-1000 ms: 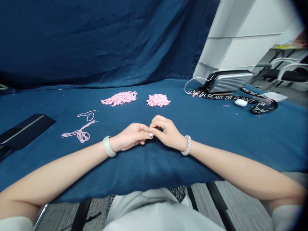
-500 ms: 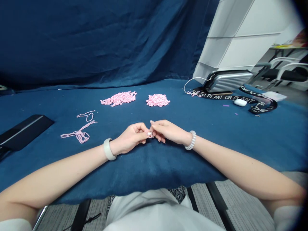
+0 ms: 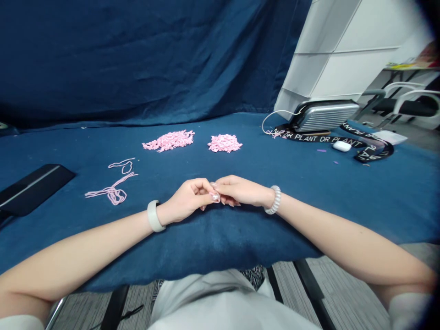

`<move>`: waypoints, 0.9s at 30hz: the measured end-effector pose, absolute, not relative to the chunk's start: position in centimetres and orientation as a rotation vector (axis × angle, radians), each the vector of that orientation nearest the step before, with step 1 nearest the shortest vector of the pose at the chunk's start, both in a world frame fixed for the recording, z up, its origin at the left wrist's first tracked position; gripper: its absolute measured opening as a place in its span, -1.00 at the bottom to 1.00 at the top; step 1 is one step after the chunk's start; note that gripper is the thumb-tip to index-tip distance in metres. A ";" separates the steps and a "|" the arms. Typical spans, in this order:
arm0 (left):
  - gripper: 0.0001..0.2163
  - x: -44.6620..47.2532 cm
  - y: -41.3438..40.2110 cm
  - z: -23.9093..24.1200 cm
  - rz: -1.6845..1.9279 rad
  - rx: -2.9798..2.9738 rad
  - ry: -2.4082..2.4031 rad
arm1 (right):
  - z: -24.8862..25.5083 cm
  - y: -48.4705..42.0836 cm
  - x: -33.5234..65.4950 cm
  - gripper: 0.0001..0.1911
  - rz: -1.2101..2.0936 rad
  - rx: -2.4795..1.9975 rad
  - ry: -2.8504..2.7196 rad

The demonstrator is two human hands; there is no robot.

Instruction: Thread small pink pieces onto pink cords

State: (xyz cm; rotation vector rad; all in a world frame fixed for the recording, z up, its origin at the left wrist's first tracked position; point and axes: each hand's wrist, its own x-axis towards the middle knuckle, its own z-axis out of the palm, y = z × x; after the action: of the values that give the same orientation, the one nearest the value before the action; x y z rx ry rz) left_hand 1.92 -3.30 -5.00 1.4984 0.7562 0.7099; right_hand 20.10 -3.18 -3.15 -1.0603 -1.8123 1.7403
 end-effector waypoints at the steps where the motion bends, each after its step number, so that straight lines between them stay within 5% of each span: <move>1: -0.82 1.9 -3.3 -5.0 0.708 1.500 0.766 | -3.2 -3.2 20.1 -0.65 1.765 -1.046 -1.787; 12: -0.82 2.1 -3.3 -4.9 0.801 1.266 0.791 | -3.1 -2.8 20.4 -0.77 1.740 -1.028 -1.709; 27: -0.83 2.5 -3.2 -4.2 0.845 1.031 0.849 | -3.4 -3.9 19.8 -0.85 0.468 -0.994 -1.985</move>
State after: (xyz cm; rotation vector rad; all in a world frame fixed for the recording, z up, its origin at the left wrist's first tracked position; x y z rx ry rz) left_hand 2.48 -3.17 -4.16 1.0308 0.8489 0.8449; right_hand 19.80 -3.89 -3.36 -0.9944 -1.9850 0.4680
